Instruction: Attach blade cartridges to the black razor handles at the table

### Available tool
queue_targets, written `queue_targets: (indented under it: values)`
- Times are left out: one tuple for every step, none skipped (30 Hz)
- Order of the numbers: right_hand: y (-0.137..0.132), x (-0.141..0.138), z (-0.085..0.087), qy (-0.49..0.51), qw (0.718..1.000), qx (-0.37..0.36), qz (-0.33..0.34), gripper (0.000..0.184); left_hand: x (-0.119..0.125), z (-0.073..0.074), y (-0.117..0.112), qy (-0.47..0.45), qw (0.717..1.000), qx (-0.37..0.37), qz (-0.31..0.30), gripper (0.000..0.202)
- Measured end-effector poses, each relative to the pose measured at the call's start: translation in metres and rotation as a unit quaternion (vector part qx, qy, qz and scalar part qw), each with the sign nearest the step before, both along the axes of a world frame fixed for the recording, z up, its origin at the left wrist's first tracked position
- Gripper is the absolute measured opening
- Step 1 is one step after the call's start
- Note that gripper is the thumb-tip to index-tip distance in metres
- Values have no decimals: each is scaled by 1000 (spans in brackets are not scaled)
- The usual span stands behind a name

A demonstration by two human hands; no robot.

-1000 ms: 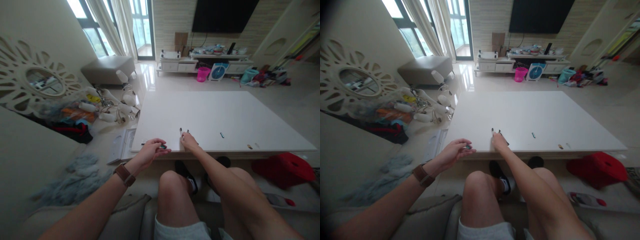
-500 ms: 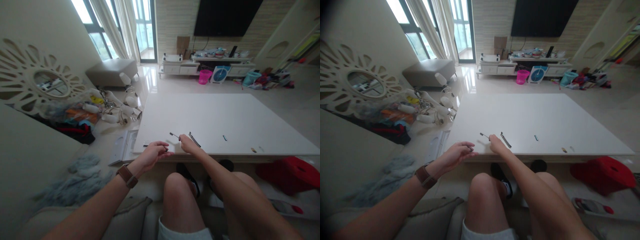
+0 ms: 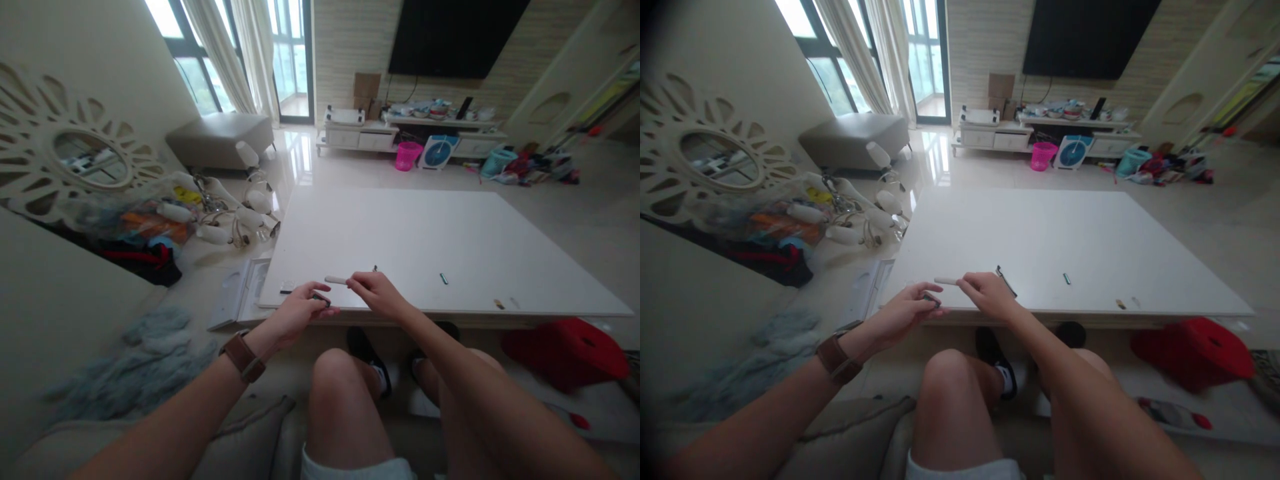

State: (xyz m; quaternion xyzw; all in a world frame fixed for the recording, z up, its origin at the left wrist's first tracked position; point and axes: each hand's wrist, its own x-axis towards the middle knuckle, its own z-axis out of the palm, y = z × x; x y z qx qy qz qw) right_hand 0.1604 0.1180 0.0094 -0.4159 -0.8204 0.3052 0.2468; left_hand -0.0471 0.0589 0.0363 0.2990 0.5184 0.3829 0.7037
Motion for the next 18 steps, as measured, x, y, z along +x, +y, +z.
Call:
queue_targets:
  values:
    - [-1,0,-2,-11,1000,13,13,39,0,0,0,3,1000,4,-4,27]
    - [-1,1,-4,-19,999,25,24,39,0,0,0,6,1000,9,-9,26]
    - [-1,1,-5,-24,999,36,32,39,0,-1,0,7,1000,14,-14,26]
    - [-1,1,-6,-25,998,44,39,40,0,-1,0,8,1000,17,-18,26]
    - [-1,1,-5,-24,998,51,43,40,0,-1,0,7,1000,21,-18,26]
    - [0,1,-5,-21,997,56,45,40,0,-1,0,7,1000,24,-15,27]
    - [0,1,-4,-17,997,60,46,41,0,-2,0,8,1000,27,-10,27]
    - [1,0,-3,-13,997,63,48,41,0,-2,1,10,999,30,-2,27]
    - [1,-1,-3,-9,997,65,51,41,-1,-3,1,14,999,32,4,27]
    - [1,-2,-2,-7,996,67,55,41,-1,-3,1,19,999,32,9,26]
    - [2,-3,-2,-7,996,66,62,41,-1,-4,2,24,999,32,11,25]
    - [2,-4,-2,-9,995,65,68,40,-1,-5,2,30,999,32,12,25]
    - [2,-5,-3,-13,995,63,74,40,-1,-5,2,35,999,32,11,24]
    - [2,-5,-3,-17,995,61,76,40,-1,-5,2,41,999,34,8,22]
    - [2,-4,-4,-20,995,61,72,41,-2,-4,2,48,998,37,3,20]
    - [2,-4,-4,-21,996,61,63,42,-2,-4,2,54,998,41,-2,17]
    - [3,-3,-4,-19,997,64,48,43,-2,-3,2,60,997,44,-7,14]
    - [3,-3,-4,-13,997,69,31,43,-1,-3,2,64,997,46,-10,11]
